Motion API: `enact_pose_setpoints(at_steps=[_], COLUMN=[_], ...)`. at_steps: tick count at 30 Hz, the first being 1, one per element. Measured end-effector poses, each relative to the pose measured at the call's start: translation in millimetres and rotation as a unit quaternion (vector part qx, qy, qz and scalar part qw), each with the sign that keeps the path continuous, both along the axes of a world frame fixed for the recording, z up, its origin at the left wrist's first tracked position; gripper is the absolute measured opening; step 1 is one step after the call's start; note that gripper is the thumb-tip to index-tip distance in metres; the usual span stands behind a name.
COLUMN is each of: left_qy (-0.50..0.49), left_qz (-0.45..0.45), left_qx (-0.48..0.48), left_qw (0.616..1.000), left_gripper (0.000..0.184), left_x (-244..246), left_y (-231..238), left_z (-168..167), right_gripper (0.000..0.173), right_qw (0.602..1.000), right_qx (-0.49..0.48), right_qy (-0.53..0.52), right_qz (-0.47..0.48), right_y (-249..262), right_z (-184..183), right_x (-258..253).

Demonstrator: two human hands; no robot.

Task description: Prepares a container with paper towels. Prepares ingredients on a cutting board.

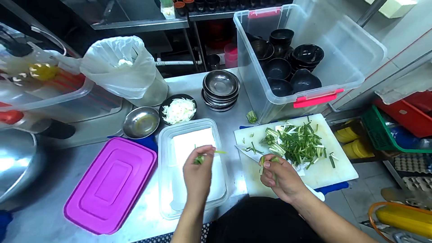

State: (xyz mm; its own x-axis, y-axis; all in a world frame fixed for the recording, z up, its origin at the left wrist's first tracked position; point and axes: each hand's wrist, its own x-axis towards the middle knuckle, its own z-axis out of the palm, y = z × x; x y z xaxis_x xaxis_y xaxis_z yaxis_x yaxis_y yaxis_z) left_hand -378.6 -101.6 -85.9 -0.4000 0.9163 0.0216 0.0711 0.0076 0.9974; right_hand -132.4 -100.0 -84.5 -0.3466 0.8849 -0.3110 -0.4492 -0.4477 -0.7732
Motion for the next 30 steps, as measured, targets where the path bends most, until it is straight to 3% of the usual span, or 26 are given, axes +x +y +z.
enact_pose_setpoints(at_steps=[3, 5, 9, 12, 14, 19, 21, 23, 26, 28, 30], left_qy=[0.255, 0.336, 0.190, 0.103, 0.073, -0.075, -0.059, 0.048, 0.223, 0.226, 0.181], left_qz=[0.040, 0.007, -0.104, -0.156, -0.138, -0.041, 0.018, 0.068, 0.039, 0.049, 0.055], left_qx=[0.011, -0.017, -0.007, -0.008, -0.017, -0.065, -0.052, -0.050, -0.114, -0.124, -0.110], left_qw=[0.966, 0.942, 0.976, 0.982, 0.988, 0.994, 0.997, 0.995, 0.967, 0.965, 0.976], left_gripper=[0.019, 0.029, 0.025, 0.015, 0.006, 0.010, 0.011, 0.011, 0.032, 0.035, 0.031], left_x=[-43.3, -61.6, -42.5, -29.2, -29.5, -42.8, -52.5, -64.5, -85.5, -88.8, -86.8], left_y=[16.8, 21.8, 12.7, 9.9, 9.8, 8.1, 9.1, 13.3, 19.8, 21.2, 17.5], left_z=[-5.4, -3.1, 28.3, 27.6, 20.9, 13.8, 14.8, 13.3, 3.8, 0.7, 3.0], right_gripper=[0.010, 0.011, 0.008, 0.010, 0.010, 0.010, 0.011, 0.013, 0.023, 0.024, 0.019], right_qw=[0.999, 0.995, 0.968, 0.949, 0.946, 0.961, 0.965, 0.953, 0.891, 0.871, 0.877], right_qx=[0.023, 0.055, 0.121, 0.159, 0.155, 0.125, 0.144, 0.180, 0.207, 0.200, 0.199], right_qy=[-0.012, -0.066, -0.190, -0.229, -0.239, -0.220, -0.205, -0.237, -0.385, -0.428, -0.421], right_qz=[0.035, 0.058, 0.112, 0.149, 0.152, 0.109, 0.072, 0.057, 0.123, 0.134, 0.121], right_y=[14.9, 25.8, 44.7, 54.3, 58.3, 67.1, 70.7, 77.3, 89.6, 94.0, 95.1], right_z=[4.5, 9.6, 18.5, 18.1, 17.3, 15.2, 15.5, 18.9, 23.4, 19.6, 13.6], right_x=[-12.9, -27.1, -58.6, -76.8, -85.7, -96.2, -99.5, -105.7, -115.7, -118.8, -112.8])
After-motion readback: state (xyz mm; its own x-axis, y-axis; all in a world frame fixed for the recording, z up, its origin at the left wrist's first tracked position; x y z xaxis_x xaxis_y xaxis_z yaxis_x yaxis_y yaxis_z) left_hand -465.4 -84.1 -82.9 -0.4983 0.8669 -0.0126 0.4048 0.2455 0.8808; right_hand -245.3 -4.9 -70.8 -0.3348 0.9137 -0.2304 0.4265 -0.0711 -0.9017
